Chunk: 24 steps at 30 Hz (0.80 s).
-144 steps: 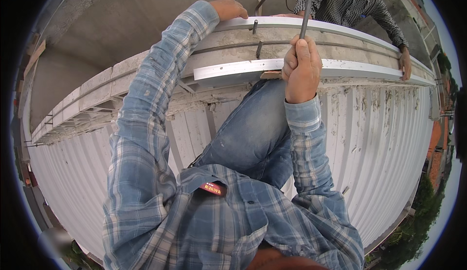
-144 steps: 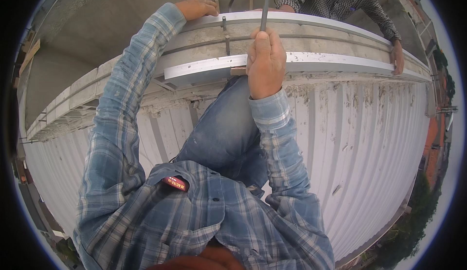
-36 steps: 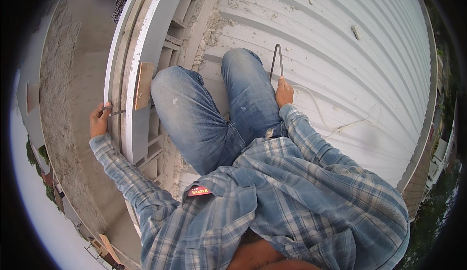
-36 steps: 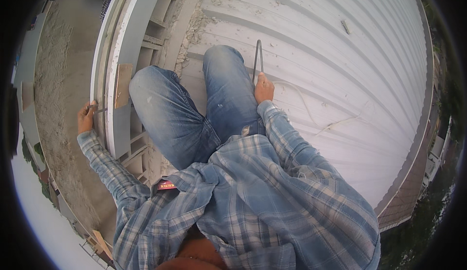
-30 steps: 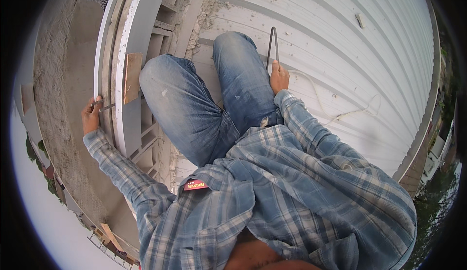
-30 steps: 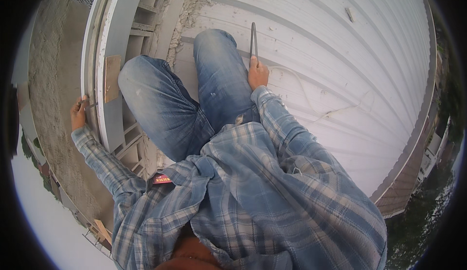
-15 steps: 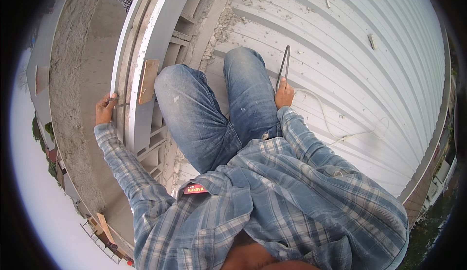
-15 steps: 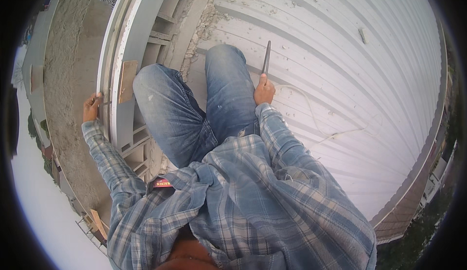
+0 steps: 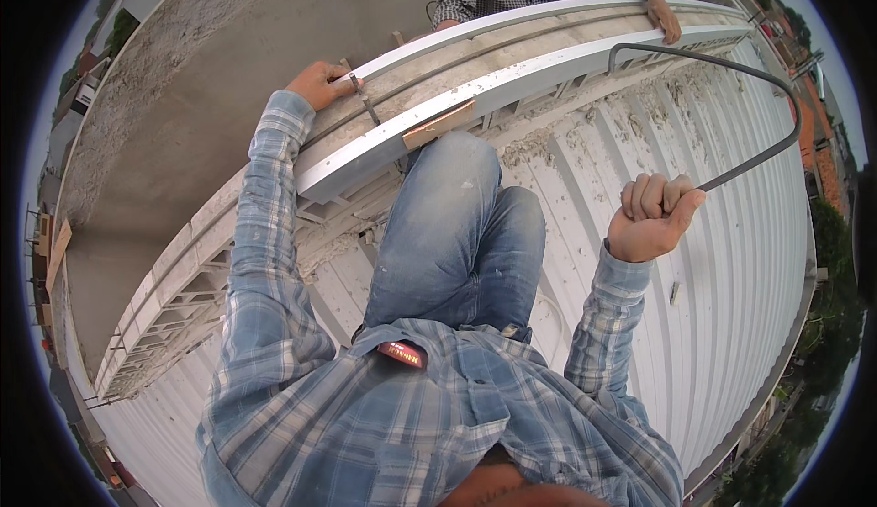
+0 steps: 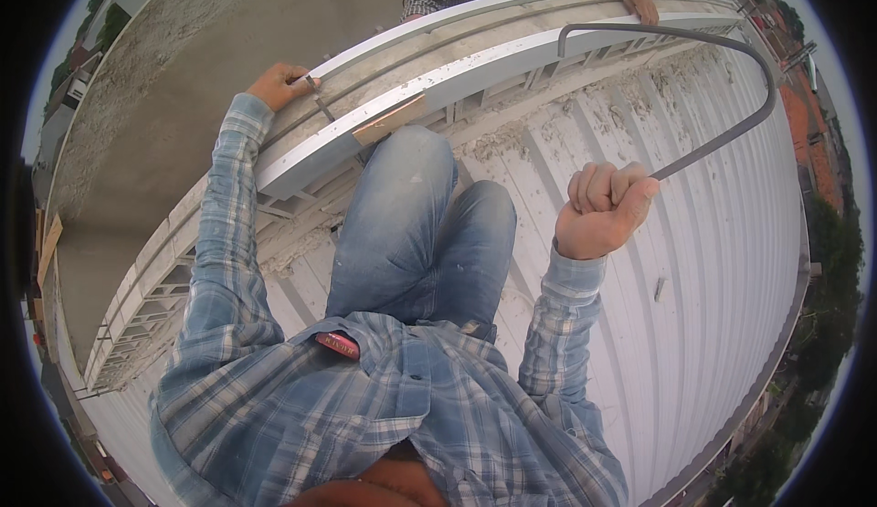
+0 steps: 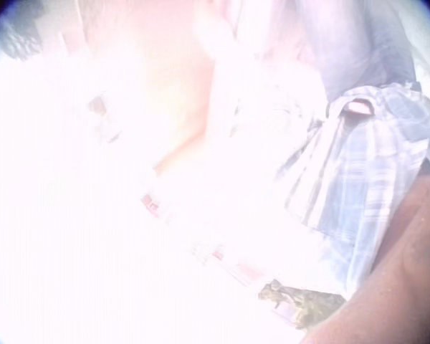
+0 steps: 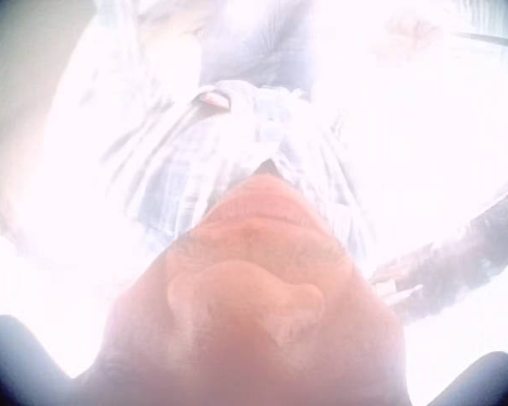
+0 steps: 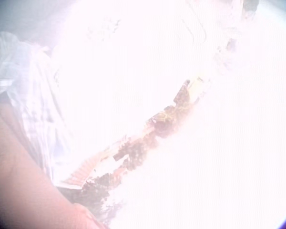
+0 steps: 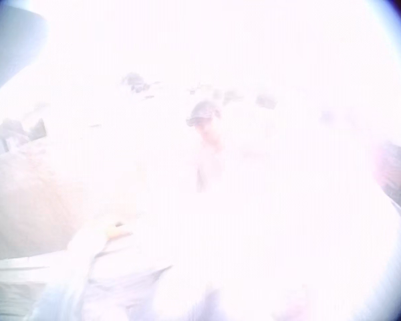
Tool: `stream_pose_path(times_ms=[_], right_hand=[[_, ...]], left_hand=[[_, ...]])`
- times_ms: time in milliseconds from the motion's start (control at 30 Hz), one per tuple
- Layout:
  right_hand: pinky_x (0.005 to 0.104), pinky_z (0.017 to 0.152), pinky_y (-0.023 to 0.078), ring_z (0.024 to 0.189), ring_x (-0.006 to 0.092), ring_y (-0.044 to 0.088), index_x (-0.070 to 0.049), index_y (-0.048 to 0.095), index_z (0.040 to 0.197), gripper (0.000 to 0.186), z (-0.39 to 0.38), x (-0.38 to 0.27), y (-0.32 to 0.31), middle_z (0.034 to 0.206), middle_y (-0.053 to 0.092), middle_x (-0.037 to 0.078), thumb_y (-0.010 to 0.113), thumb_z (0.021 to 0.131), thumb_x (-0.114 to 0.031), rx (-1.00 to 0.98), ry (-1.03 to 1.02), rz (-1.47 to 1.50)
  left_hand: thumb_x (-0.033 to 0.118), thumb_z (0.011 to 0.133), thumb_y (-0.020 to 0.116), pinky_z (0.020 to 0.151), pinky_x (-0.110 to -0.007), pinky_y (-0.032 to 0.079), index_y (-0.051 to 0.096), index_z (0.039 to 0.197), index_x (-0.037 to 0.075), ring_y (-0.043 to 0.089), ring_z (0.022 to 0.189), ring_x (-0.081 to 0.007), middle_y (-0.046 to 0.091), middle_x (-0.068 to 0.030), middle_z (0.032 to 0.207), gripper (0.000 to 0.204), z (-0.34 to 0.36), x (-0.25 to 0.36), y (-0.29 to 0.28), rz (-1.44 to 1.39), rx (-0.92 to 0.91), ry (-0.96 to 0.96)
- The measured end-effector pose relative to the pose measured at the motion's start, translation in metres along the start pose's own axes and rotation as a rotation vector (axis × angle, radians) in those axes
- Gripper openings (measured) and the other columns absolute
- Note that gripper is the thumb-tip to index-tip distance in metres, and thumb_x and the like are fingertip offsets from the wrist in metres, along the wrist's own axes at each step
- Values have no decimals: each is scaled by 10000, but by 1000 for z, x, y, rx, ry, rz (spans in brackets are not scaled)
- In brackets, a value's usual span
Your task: The person kneels on a corrugated roof and uses a metal hook tool to secure long white metal frame pieces to a concrete structure. Another worker assists by holding the frame in place. The person repeatedly positions the frame and uses the hook to fasten it.
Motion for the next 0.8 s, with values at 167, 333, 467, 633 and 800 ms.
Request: stream_pose_path(times_ms=[167,333,467,633,800], right_hand=[[251,377,147,422,58,175,-155,269,648,503,42,61,116,505,216,-62,395,1024,-464,-297,132,238],[251,357,142,406,56,170,-159,269,618,519,42,107,167,502,218,-67,414,1021,-454,-377,255,225],[251,363,143,414,57,160,-167,270,642,493,37,134,181,506,211,-68,414,1021,-448,-406,325,138],[240,356,138,404,41,192,-172,273,609,506,29,165,203,501,237,-73,431,1020,-420,-428,451,92],[233,342,149,385,41,199,-188,304,631,461,12,190,225,495,270,-74,424,1023,-400,-482,563,-55]], left_hand=[[480,847,656,942,-393,463,706,1123,75,619,1061,-317,674,-172,1118,492,-3,1,-1,24,81,24],[499,890,568,1044,-409,393,700,1155,112,568,1172,-311,628,-149,1245,487,4,1,2,43,65,26],[547,927,421,1105,-431,309,628,1265,153,542,1207,-283,563,-122,1341,558,13,-12,-5,-74,-120,-105],[530,952,361,1102,-416,293,550,1328,201,508,1225,-229,506,-69,1381,534,30,-9,-2,69,-301,-64],[548,961,356,1060,-395,358,559,1329,177,513,1219,-224,531,-77,1357,560,39,-20,5,158,-235,-1]])
Point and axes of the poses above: each hand's wrist, its own z-axis towards the middle knuckle, its own y-axis out of the palm, x = y × z, the point moved 6 cm from there along z, towards the middle knuckle
